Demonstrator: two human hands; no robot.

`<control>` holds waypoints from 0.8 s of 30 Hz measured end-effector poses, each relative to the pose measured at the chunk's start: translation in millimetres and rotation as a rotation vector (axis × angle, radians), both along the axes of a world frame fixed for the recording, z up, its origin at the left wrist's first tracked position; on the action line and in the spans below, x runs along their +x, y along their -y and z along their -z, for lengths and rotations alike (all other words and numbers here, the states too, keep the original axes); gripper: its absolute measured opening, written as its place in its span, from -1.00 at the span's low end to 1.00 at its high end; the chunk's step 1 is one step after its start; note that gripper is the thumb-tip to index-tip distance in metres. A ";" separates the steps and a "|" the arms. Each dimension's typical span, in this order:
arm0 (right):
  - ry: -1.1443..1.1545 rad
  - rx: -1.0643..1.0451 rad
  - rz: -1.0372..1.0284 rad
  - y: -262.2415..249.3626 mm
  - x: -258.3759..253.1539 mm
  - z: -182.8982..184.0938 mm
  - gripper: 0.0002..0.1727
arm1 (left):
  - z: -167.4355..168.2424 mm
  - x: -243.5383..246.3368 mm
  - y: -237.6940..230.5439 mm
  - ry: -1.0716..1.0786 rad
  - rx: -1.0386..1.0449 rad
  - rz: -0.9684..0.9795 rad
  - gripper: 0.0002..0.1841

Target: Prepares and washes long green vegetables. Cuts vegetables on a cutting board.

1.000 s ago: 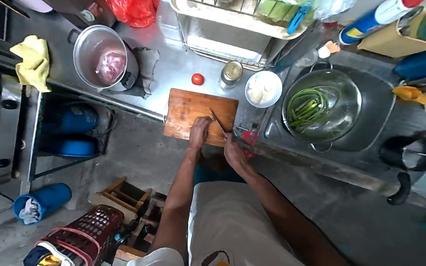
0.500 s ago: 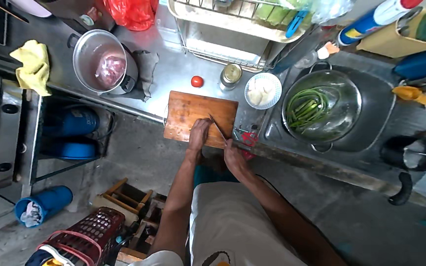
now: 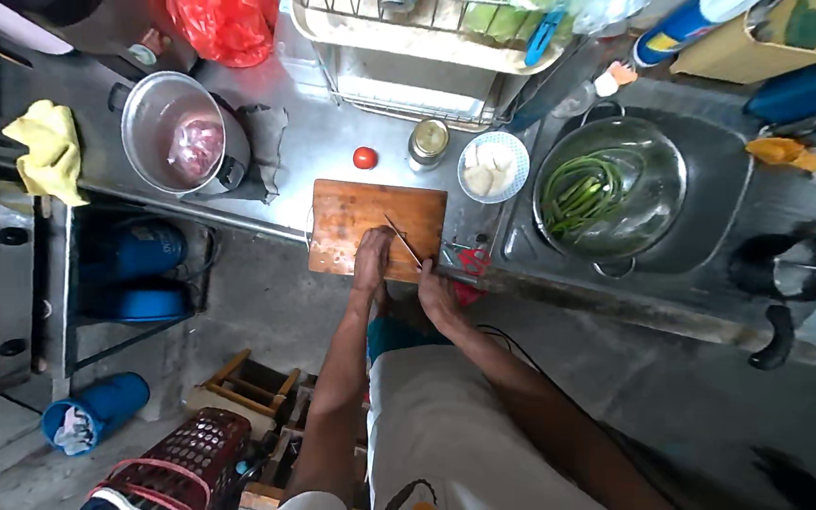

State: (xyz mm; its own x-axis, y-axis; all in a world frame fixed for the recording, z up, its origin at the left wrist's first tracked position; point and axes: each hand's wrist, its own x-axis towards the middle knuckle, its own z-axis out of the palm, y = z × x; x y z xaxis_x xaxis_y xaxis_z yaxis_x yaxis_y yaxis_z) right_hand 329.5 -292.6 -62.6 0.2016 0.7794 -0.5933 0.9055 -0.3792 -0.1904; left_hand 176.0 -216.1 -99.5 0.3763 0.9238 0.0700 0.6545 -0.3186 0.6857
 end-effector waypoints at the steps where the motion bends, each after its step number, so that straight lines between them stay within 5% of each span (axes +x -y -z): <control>1: 0.019 0.005 -0.014 3.6 0.1 1.7 -0.53 | -4.9 -2.2 1.6 -0.017 0.000 -0.015 -0.74; 10: 0.046 0.063 0.000 -0.3 14.2 -9.6 -0.61 | -1.0 -12.1 -2.0 -0.099 0.019 -0.088 -0.67; 18: 0.001 0.151 0.033 6.2 28.1 4.8 -0.64 | -19.6 26.9 -38.0 -0.283 0.029 0.235 -0.76; 24: -0.075 0.204 0.043 11.8 30.1 9.2 -0.59 | -47.7 50.8 -42.2 -0.386 -0.015 0.276 -0.76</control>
State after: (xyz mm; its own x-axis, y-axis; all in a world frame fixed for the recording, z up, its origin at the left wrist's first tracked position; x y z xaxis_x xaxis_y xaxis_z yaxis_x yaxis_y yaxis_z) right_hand 359.6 -304.4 -71.7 0.1987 0.8761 -0.4392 0.8695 -0.3644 -0.3335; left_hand 226.8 -173.9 -51.7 0.6036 0.7857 -0.1353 0.7547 -0.5083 0.4149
